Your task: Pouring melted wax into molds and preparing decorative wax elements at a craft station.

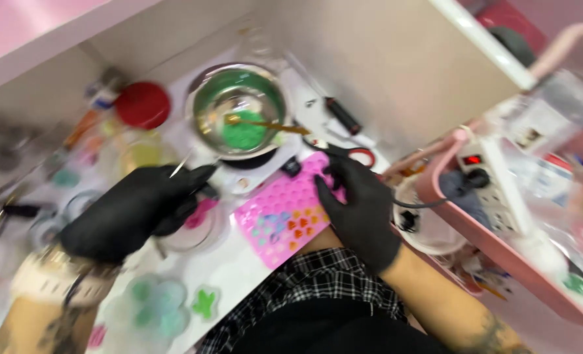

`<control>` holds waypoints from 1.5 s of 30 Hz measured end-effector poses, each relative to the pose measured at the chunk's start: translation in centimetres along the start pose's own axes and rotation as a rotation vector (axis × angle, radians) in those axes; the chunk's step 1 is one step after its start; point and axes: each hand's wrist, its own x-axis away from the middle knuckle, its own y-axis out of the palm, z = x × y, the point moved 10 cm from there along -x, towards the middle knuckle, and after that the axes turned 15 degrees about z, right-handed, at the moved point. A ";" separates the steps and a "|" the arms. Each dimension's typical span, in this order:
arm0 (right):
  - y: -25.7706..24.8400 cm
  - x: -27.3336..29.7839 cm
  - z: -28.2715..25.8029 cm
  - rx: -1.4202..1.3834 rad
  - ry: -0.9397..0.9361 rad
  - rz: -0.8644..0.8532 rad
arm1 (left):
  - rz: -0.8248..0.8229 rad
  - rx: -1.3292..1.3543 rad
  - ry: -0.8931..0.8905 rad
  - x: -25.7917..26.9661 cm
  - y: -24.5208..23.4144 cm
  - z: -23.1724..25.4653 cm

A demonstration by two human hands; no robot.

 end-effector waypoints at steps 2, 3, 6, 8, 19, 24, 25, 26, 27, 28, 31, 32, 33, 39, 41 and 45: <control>-5.0 -0.3 4.3 -0.034 0.074 0.098 | -0.017 -0.021 0.008 -0.5 -0.1 -0.3; -8.8 -1.0 6.8 0.064 0.071 0.215 | 0.043 -0.034 -0.041 -1.1 -0.9 -1.1; -15.2 -3.9 14.4 0.285 0.031 0.283 | 0.053 -0.084 -0.031 -3.6 -2.4 -3.7; -16.2 -5.3 17.8 0.402 0.001 0.232 | 0.007 -0.122 0.027 -4.2 -2.2 -3.9; -12.3 -5.2 23.9 0.833 -0.136 0.009 | 0.054 0.053 -0.017 -0.8 -0.4 -0.6; -13.7 -7.5 19.9 0.751 -0.040 -0.085 | 0.016 0.094 0.017 -0.1 0.1 0.3; -14.1 -7.8 18.8 0.653 -0.027 -0.088 | -0.010 0.100 0.025 0.0 0.4 0.4; -14.4 -7.5 18.4 0.558 -0.011 -0.089 | 0.007 0.108 0.027 0.1 0.2 0.4; -14.8 -7.2 17.9 0.463 0.005 -0.092 | -0.007 0.127 0.044 0.2 0.3 0.5; -15.2 -6.8 17.5 0.370 0.024 -0.095 | -0.023 0.142 0.061 0.4 0.5 0.7; -14.1 -4.0 15.5 0.097 0.084 -0.113 | -0.002 0.156 0.084 1.4 0.3 1.2; -13.2 -3.1 14.1 0.010 0.105 -0.123 | 0.009 0.165 0.083 2.2 0.1 1.3; -12.4 -2.2 12.7 -0.077 0.127 -0.134 | 0.029 0.159 0.108 3.0 -0.2 1.6; -5.5 -1.4 -2.8 -0.605 0.278 -0.268 | 0.110 0.218 0.143 9.4 -1.8 0.5; -3.1 -1.4 -8.3 -0.710 0.303 -0.343 | 0.170 0.236 0.135 11.7 -3.0 -1.0; 0.5 0.3 -13.6 -0.820 0.241 -0.520 | 0.163 0.290 0.138 16.0 -4.1 -3.9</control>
